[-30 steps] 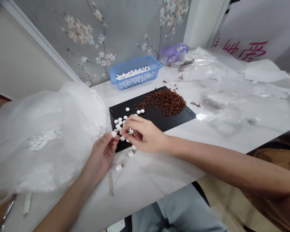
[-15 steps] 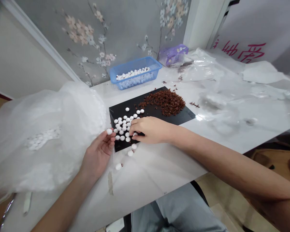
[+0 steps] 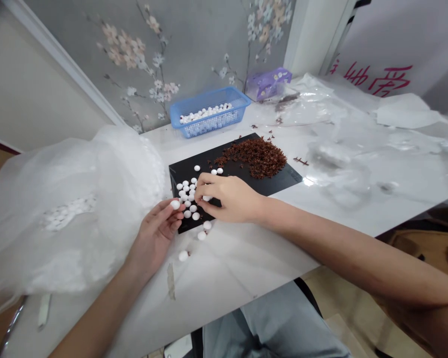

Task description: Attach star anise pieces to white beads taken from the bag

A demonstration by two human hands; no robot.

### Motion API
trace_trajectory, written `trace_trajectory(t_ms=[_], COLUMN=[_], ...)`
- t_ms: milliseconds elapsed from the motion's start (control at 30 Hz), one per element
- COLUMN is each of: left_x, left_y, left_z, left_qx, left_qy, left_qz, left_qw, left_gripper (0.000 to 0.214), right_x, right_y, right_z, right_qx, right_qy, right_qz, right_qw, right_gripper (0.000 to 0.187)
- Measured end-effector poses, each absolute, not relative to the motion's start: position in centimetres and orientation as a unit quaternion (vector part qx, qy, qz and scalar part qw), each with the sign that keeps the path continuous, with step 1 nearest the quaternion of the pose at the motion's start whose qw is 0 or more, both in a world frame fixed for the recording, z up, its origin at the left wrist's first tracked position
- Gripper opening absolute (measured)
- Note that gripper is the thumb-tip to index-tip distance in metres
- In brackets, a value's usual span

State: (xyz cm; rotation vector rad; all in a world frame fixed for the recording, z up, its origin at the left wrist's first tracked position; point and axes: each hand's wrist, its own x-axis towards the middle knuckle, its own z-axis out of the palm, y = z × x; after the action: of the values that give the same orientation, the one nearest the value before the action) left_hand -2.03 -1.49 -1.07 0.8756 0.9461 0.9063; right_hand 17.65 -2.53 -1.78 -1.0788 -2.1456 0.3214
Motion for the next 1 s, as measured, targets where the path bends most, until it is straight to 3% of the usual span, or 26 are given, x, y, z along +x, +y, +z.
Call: trace_trajectory(t_ms=[133,333,1000], left_x=[-1.9,-1.8,-1.8], left_y=[-1.8,-2.0,-1.8], left_z=[-1.1,-1.5,-2.1], left_qx=[0.417,0.447,0.455], left_qy=[0.44,0.447,0.441], left_qz=[0.398,0.404,0.428], left_qw=[0.689,0.661,0.644], left_gripper=[0.02,0.023,0.019], right_x=[17.1,15.9,15.3], right_y=[-2.6,-3.4,-3.4], right_z=[-1.5,-0.9,-1.0], right_qx=[-0.419,-0.412,-0.416], right_qy=[-0.776,-0.625,-0.585], right_qz=[0.243,0.512,0.566], right_qw=[0.405,0.422,0.405], right_gripper=[0.008,0.023,0.024])
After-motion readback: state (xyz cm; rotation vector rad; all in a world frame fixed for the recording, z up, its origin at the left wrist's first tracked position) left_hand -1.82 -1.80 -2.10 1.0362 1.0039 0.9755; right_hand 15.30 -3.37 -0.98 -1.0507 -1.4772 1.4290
